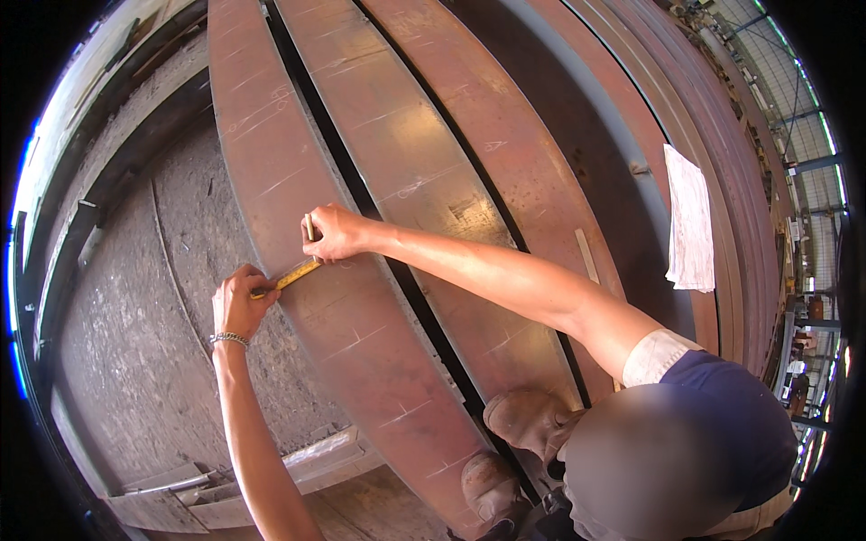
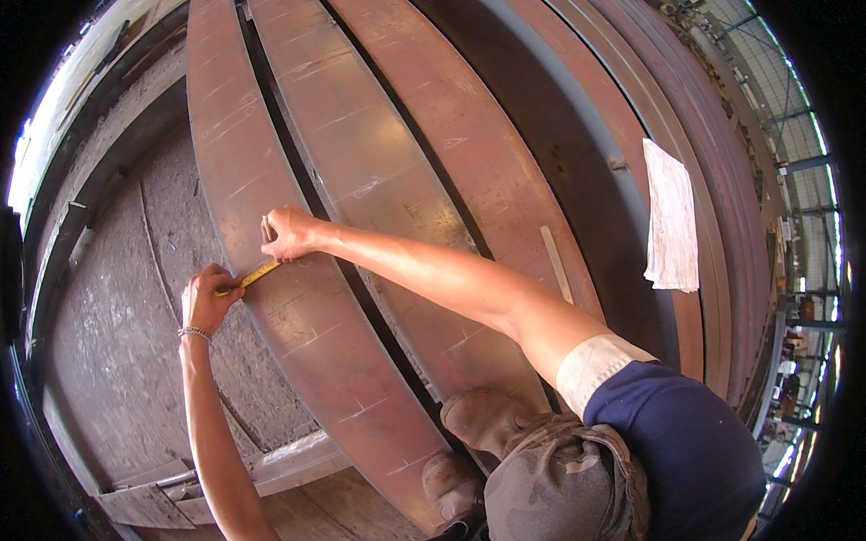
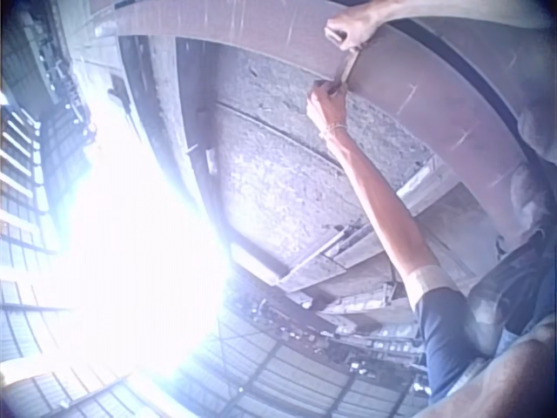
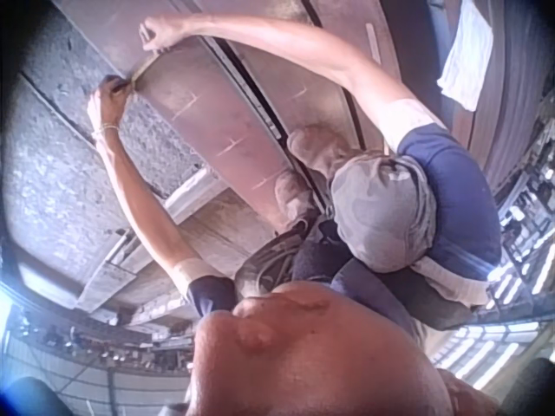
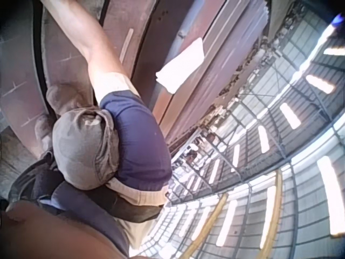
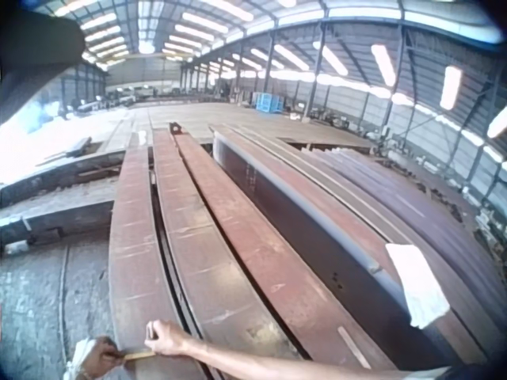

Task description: The person measures and marks large curved metal plates using a tape measure, a square ruler, and a white marker. They repeatedly measure distances, draw lines, and reference a document placed on the plates.

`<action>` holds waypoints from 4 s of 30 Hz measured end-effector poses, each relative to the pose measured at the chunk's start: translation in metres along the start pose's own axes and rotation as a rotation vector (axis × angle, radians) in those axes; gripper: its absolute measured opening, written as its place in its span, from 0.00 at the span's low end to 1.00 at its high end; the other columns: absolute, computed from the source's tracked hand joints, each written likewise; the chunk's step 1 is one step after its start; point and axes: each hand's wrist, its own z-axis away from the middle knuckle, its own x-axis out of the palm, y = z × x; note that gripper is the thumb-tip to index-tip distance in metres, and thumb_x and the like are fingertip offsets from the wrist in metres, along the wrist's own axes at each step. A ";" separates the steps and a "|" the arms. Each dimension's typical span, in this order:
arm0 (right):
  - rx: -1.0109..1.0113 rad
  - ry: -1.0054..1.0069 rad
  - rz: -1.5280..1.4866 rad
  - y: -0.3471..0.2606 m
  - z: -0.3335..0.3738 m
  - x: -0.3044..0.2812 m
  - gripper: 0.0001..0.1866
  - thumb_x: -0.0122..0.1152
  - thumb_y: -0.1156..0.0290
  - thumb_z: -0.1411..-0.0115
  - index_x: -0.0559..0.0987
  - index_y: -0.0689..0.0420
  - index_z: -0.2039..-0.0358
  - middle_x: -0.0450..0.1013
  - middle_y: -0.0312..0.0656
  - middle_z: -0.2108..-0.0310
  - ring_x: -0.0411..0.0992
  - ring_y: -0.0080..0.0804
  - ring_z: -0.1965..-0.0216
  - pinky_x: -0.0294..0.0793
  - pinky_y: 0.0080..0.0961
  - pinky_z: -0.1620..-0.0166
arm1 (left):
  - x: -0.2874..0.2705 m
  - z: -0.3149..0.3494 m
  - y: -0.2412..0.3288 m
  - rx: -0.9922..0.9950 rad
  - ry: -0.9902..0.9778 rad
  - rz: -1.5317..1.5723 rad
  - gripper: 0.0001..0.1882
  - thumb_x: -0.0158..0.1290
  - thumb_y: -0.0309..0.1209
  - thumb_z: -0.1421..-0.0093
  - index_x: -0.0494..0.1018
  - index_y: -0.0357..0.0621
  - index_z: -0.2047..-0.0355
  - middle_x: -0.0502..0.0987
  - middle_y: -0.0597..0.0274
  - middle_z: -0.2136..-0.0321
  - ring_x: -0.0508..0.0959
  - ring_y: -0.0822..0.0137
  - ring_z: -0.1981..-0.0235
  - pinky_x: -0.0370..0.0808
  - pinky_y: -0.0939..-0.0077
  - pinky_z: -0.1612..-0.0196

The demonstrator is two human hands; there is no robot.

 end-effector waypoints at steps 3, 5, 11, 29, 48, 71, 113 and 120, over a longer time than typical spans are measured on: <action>-0.198 0.144 0.304 0.002 -0.002 0.006 0.09 0.65 0.70 0.46 0.78 0.63 0.75 0.79 0.51 0.78 0.81 0.41 0.74 0.79 0.34 0.67 | 0.000 0.000 0.000 -0.014 -0.005 -0.007 0.09 0.69 0.33 0.51 0.86 0.48 0.68 0.82 0.64 0.64 0.83 0.58 0.64 0.79 0.63 0.57; -0.182 0.176 0.353 0.002 -0.003 0.014 0.09 0.65 0.69 0.48 0.78 0.62 0.76 0.78 0.53 0.77 0.81 0.46 0.70 0.79 0.36 0.64 | 0.001 0.000 0.000 -0.018 0.003 -0.021 0.09 0.69 0.33 0.51 0.86 0.48 0.69 0.82 0.64 0.64 0.83 0.58 0.64 0.79 0.63 0.57; -0.452 0.499 0.534 -0.015 -0.005 0.024 0.08 0.62 0.73 0.39 0.74 0.64 0.66 0.77 0.53 0.76 0.80 0.52 0.70 0.78 0.40 0.67 | 0.001 -0.001 0.000 -0.006 0.004 -0.030 0.09 0.69 0.35 0.52 0.86 0.51 0.70 0.82 0.66 0.64 0.83 0.58 0.64 0.79 0.62 0.58; -0.193 0.687 0.157 -0.019 0.047 -0.045 0.04 0.62 0.75 0.41 0.77 0.60 0.72 0.78 0.45 0.80 0.79 0.36 0.78 0.76 0.30 0.71 | -0.001 0.002 0.003 -0.003 0.012 -0.021 0.10 0.69 0.34 0.51 0.85 0.46 0.69 0.82 0.63 0.65 0.82 0.58 0.64 0.78 0.64 0.57; -0.191 0.687 0.114 -0.009 0.050 -0.048 0.05 0.62 0.72 0.38 0.77 0.59 0.70 0.76 0.38 0.80 0.74 0.23 0.78 0.71 0.24 0.73 | -0.002 0.001 0.006 -0.028 -0.007 -0.024 0.09 0.69 0.33 0.51 0.86 0.47 0.68 0.82 0.64 0.64 0.83 0.59 0.63 0.78 0.63 0.57; -0.028 0.118 0.025 0.004 0.035 -0.049 0.08 0.56 0.69 0.37 0.76 0.60 0.69 0.78 0.41 0.77 0.78 0.26 0.75 0.76 0.28 0.69 | 0.000 -0.003 -0.003 -0.027 -0.027 0.013 0.10 0.69 0.35 0.51 0.86 0.48 0.68 0.82 0.65 0.64 0.83 0.58 0.63 0.78 0.63 0.58; -0.194 0.263 0.060 -0.024 -0.017 0.009 0.08 0.60 0.70 0.38 0.78 0.62 0.70 0.79 0.41 0.78 0.79 0.27 0.75 0.77 0.28 0.68 | 0.002 -0.003 -0.006 -0.012 0.007 0.032 0.11 0.70 0.34 0.53 0.85 0.46 0.69 0.82 0.62 0.65 0.83 0.58 0.64 0.78 0.65 0.58; -0.147 0.146 0.138 -0.014 -0.031 0.040 0.11 0.63 0.66 0.43 0.79 0.62 0.72 0.79 0.46 0.77 0.80 0.36 0.74 0.77 0.32 0.67 | 0.000 -0.006 -0.008 -0.063 -0.045 0.045 0.10 0.70 0.36 0.53 0.86 0.48 0.69 0.82 0.64 0.64 0.83 0.57 0.62 0.78 0.63 0.56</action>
